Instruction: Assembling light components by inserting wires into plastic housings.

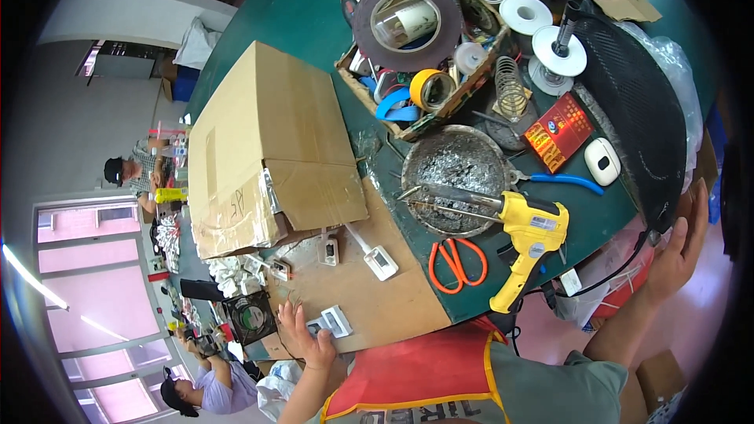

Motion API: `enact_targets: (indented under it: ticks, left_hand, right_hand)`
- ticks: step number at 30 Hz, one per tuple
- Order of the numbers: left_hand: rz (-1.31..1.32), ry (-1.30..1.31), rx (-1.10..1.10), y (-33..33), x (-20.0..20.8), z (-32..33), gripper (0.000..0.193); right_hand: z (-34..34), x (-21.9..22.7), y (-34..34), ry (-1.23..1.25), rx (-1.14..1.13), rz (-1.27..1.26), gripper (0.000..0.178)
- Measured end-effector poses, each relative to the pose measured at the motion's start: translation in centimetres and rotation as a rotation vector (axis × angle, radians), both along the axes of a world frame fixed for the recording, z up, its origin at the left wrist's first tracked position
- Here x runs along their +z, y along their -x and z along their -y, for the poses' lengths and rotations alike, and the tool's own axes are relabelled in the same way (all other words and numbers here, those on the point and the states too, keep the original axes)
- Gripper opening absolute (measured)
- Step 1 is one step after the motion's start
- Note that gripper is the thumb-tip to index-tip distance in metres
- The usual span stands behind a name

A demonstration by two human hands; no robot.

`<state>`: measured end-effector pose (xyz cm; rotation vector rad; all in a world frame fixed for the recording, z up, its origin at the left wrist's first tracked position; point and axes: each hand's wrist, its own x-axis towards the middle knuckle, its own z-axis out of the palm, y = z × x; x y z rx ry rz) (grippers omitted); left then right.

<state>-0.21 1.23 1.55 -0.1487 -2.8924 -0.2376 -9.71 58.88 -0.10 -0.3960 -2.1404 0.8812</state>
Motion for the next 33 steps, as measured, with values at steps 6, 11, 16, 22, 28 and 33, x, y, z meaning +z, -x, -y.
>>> enact_targets:
  ticks: [6, 11, 16, 22, 28, 33]
  left_hand:
    - [-0.017, 0.014, 0.006, -0.1, -0.3, 0.4, 0.061]
    - [-0.015, -0.008, -0.001, 0.3, -0.1, 0.1, 0.06]
    - [-0.006, 0.017, 0.018, 0.0, -0.1, 0.3, 0.061]
    - [0.003, 0.01, 0.019, 0.1, -0.4, 0.3, 0.062]
    - [0.025, 0.038, 0.038, 0.0, -0.5, 0.1, 0.063]
    - [0.023, 0.051, 0.028, 0.0, -0.1, -0.3, 0.062]
  right_hand:
    - [0.7, 0.0, 0.3, 0.058, 0.049, 0.009, 0.041]
    - [1.4, 0.1, 0.3, 0.409, 0.077, -0.191, 0.041]
    - [1.5, 0.2, 0.2, 0.273, 0.046, -0.095, 0.041]
    - [0.8, -0.4, 0.0, 0.319, 0.064, -0.118, 0.039]
    - [0.3, -0.6, 0.2, 0.229, 0.02, -0.128, 0.039]
    - [-0.2, 0.7, 1.6, 0.203, 0.176, -0.059, 0.047]
